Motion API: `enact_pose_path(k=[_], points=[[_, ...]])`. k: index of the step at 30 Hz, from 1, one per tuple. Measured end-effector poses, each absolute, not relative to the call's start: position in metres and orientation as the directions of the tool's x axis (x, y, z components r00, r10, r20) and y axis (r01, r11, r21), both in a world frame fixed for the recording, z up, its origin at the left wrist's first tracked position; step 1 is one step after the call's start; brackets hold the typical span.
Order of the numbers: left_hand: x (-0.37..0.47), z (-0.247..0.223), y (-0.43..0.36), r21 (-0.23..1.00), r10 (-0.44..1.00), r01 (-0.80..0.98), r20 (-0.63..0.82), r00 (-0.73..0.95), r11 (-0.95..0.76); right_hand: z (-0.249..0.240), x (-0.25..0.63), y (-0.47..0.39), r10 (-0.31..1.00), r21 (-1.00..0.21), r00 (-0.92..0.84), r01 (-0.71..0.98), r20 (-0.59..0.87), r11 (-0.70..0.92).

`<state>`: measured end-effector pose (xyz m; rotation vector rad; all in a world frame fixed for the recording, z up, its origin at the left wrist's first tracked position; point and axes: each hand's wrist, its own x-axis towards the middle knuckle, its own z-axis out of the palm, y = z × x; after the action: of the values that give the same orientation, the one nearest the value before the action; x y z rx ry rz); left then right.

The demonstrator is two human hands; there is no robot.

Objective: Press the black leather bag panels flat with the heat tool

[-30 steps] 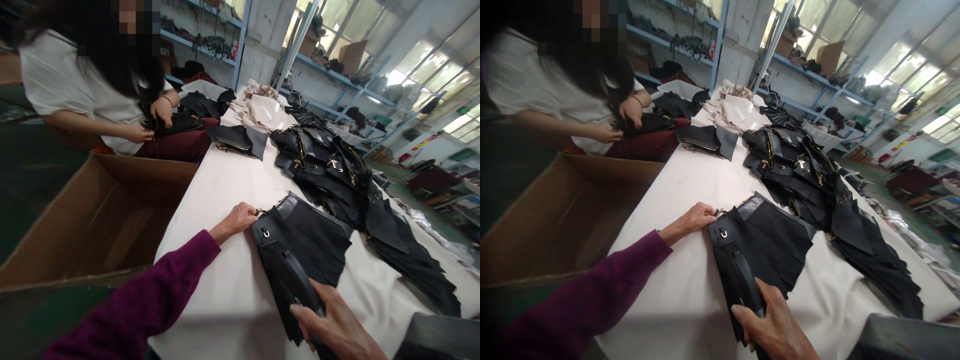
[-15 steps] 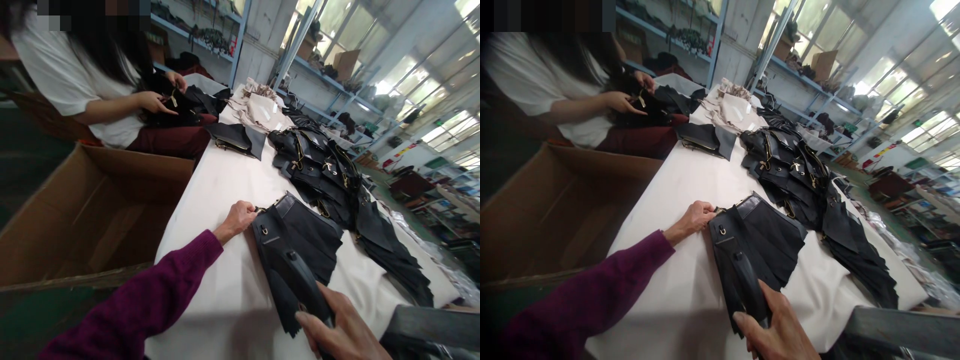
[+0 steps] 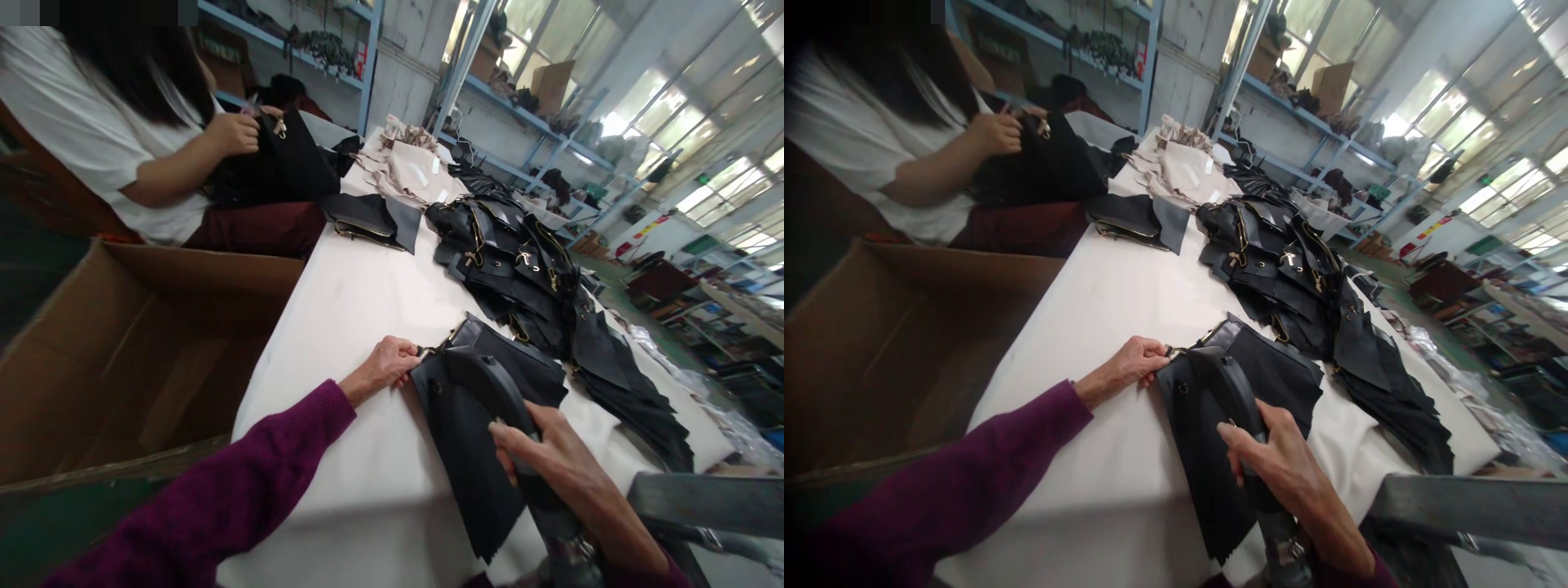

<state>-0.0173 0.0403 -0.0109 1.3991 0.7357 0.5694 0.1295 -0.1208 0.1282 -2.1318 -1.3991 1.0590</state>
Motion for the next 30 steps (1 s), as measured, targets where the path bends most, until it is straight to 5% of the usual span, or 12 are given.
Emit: enact_pose_path(k=[9,18,30], points=[[-0.017,-0.009,0.041,0.984,0.733,0.065,-0.167,0.659,0.166,0.107,0.125,-0.161,0.867,-0.65,0.133,0.609,-0.48,-0.454],[-0.013,-0.008,0.033,0.99,0.654,0.084,-0.14,0.743,0.118,0.106,0.15,-0.126,0.924,-0.709,0.208,0.595,-0.319,-0.379],[-0.011,-0.01,0.031,0.975,0.663,0.141,-0.219,0.716,0.17,0.096,0.139,-0.18,0.843,-0.645,0.171,0.573,-0.51,-0.506]])
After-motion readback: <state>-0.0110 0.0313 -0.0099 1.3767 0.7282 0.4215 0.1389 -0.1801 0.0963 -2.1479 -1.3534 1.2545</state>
